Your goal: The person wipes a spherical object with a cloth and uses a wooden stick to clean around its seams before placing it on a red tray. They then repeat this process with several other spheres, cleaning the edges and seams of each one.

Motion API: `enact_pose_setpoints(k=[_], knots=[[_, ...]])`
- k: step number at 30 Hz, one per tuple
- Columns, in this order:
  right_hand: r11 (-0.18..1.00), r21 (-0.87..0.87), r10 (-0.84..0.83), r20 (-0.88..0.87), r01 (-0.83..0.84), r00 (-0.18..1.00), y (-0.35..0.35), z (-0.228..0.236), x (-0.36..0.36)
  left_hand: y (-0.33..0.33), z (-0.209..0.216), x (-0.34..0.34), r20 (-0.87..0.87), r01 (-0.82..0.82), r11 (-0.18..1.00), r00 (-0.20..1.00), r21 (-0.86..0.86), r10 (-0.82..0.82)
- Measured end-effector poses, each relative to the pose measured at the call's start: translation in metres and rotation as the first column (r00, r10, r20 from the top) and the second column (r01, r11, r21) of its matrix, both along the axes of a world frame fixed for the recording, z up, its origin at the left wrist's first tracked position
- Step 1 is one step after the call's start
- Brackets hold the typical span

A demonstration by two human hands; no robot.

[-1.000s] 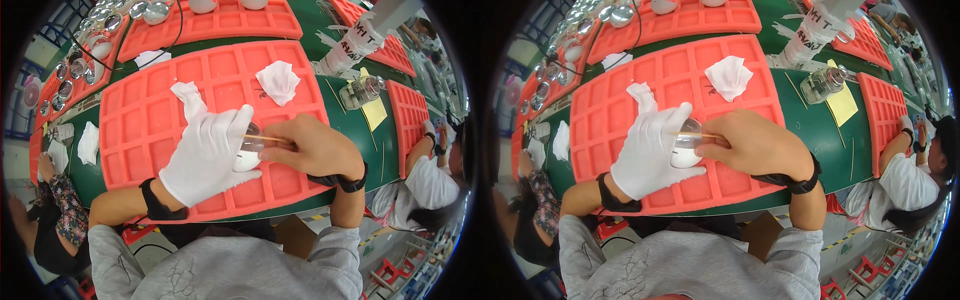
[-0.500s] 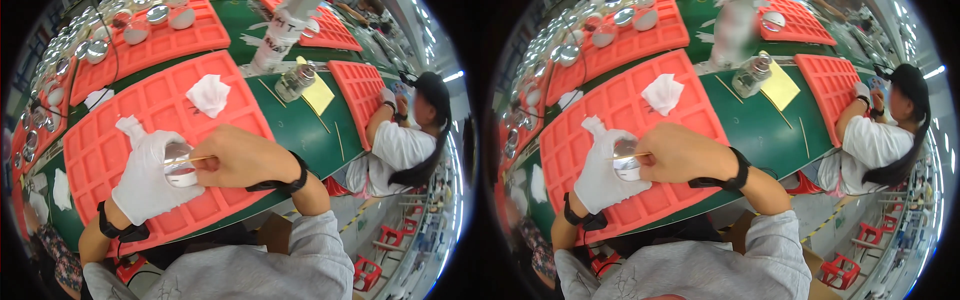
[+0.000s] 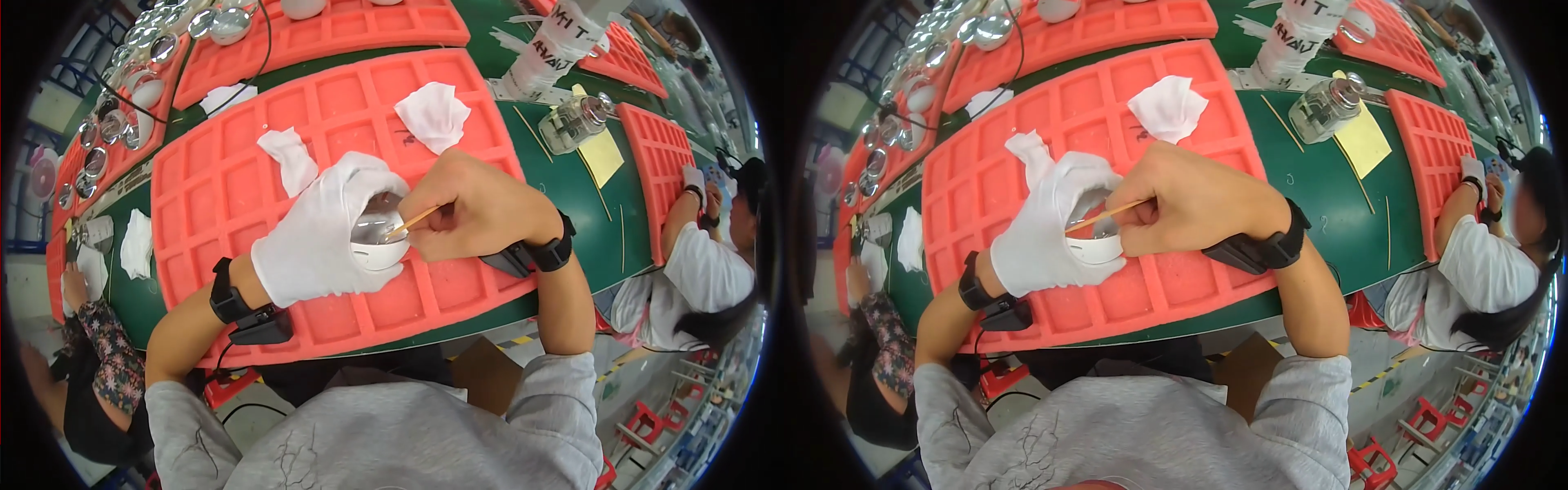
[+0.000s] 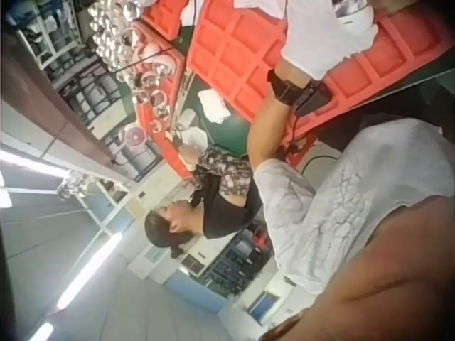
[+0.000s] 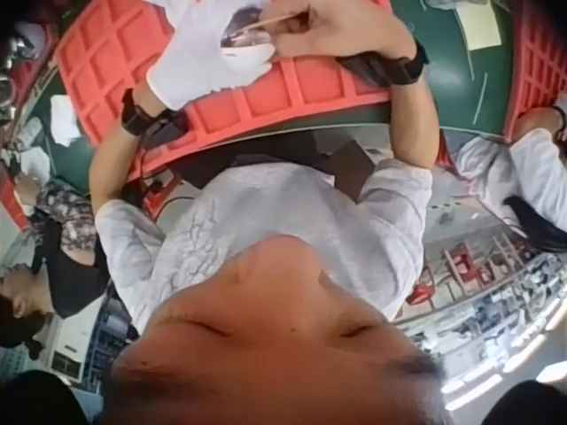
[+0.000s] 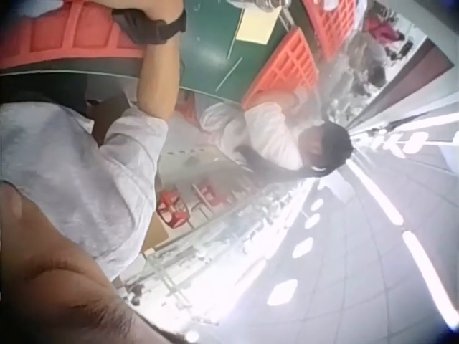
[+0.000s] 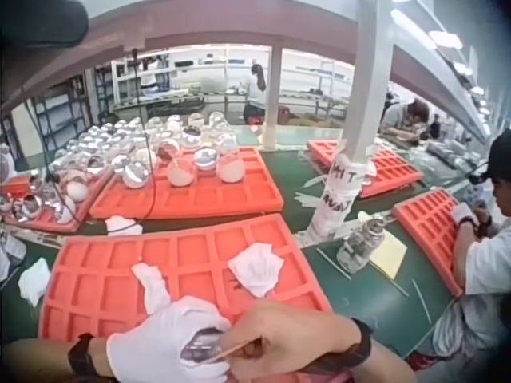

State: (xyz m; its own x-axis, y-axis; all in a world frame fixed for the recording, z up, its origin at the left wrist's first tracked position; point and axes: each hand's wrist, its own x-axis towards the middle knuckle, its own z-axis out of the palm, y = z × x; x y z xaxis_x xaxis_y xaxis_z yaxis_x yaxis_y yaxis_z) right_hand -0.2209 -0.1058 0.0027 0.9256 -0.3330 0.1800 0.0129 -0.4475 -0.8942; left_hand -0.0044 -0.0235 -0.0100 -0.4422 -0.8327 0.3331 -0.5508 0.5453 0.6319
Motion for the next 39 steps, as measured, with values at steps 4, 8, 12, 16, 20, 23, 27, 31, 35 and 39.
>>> enact_pose_setpoints(k=[4,8,12,16,20,23,27,31,35,39], knots=[[1.000,-0.015,0.017,0.005,-0.017,1.000,-0.001,-0.002,0.002,0.002,0.005,0.003,0.101,-0.007,1.000,0.995,-0.028,0.010],[0.999,-0.024,0.029,-0.007,-0.029,1.000,-0.001,0.002,0.001,0.003,0.003,0.002,0.104,-0.012,0.998,0.994,-0.066,0.019],[0.999,-0.016,0.035,-0.002,-0.035,0.999,-0.001,-0.002,-0.001,0.003,0.003,0.002,0.122,-0.007,1.000,0.993,-0.023,0.009],[0.999,-0.008,0.034,0.013,-0.033,0.999,-0.002,-0.003,-0.002,0.002,-0.003,0.001,0.010,0.005,1.000,1.000,-0.002,-0.005],[0.999,-0.032,0.028,-0.008,-0.029,1.000,-0.004,-0.001,-0.006,-0.002,0.006,-0.002,0.115,0.036,0.997,0.993,-0.072,-0.027],[0.997,-0.062,0.050,0.045,-0.047,0.998,-0.005,-0.001,0.000,0.005,0.004,0.005,-0.062,0.015,0.995,0.998,0.100,-0.009],[0.994,-0.110,0.004,0.035,0.000,0.999,-0.005,-0.004,-0.005,0.002,0.003,-0.001,0.116,0.049,0.997,0.992,-0.059,-0.042],[1.000,-0.024,0.011,0.013,-0.010,1.000,-0.002,0.002,-0.006,0.007,0.003,-0.003,0.019,-0.045,0.994,0.999,0.100,0.044],[1.000,-0.005,0.013,0.015,-0.013,1.000,-0.003,0.002,-0.007,0.009,0.002,-0.004,-0.009,-0.052,0.991,0.999,0.124,0.053],[1.000,-0.016,0.001,-0.048,-0.002,0.999,-0.005,0.004,-0.011,0.005,0.000,-0.004,0.000,-0.027,0.997,1.000,0.067,0.027]])
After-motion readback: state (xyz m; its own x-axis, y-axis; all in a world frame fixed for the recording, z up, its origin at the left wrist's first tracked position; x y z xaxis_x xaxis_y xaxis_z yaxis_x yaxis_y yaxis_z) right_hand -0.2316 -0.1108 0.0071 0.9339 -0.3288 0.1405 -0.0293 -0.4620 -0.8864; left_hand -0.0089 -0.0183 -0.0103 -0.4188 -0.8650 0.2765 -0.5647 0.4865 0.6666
